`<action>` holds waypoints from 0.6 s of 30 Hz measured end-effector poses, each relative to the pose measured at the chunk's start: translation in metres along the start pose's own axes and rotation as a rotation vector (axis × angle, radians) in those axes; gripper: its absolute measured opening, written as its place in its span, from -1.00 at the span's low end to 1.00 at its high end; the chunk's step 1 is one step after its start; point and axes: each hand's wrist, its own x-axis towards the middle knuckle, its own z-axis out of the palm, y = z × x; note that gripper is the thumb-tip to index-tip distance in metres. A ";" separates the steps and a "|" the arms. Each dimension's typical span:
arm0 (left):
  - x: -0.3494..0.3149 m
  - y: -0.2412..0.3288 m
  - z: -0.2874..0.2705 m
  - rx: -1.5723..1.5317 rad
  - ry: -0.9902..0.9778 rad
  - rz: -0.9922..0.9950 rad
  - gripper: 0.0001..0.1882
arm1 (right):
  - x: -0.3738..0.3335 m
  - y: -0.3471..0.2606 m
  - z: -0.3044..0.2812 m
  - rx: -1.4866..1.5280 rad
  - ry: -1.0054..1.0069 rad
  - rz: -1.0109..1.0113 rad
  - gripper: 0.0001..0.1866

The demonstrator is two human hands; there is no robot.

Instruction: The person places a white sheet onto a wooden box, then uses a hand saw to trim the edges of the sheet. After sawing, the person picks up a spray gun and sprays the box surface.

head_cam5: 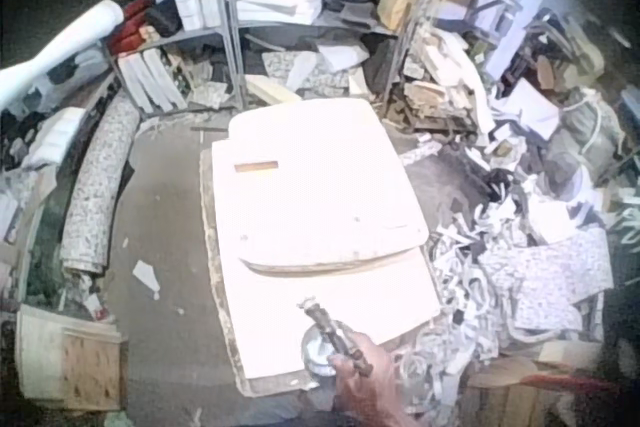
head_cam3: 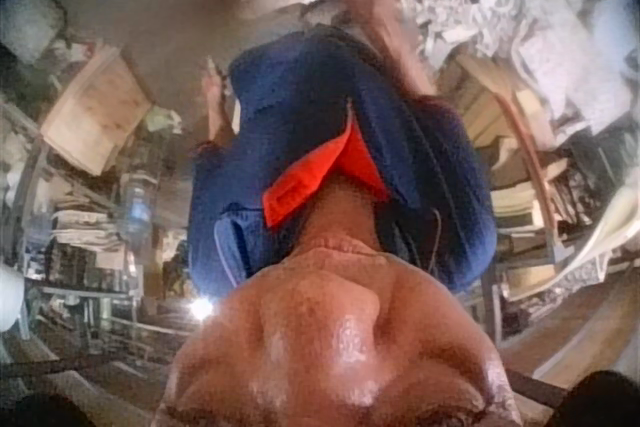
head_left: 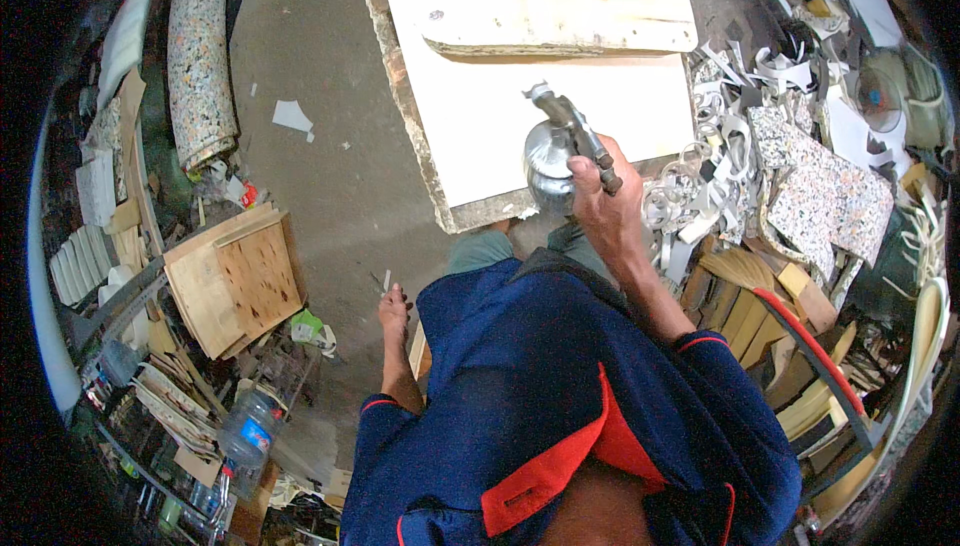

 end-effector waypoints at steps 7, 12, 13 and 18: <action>0.015 0.003 0.000 0.011 -0.005 0.007 -0.47 | -0.014 0.022 0.016 0.001 0.046 -0.080 -0.44; 0.011 0.027 0.001 0.006 -0.032 0.060 -0.45 | -0.013 0.027 0.013 0.125 0.011 0.033 -0.57; 0.011 0.028 0.002 -0.005 -0.031 0.070 -0.45 | -0.015 0.030 0.010 0.107 0.014 0.074 -0.55; 0.012 0.028 0.002 0.014 -0.040 0.078 -0.45 | -0.013 0.031 0.008 0.120 0.050 0.065 -0.50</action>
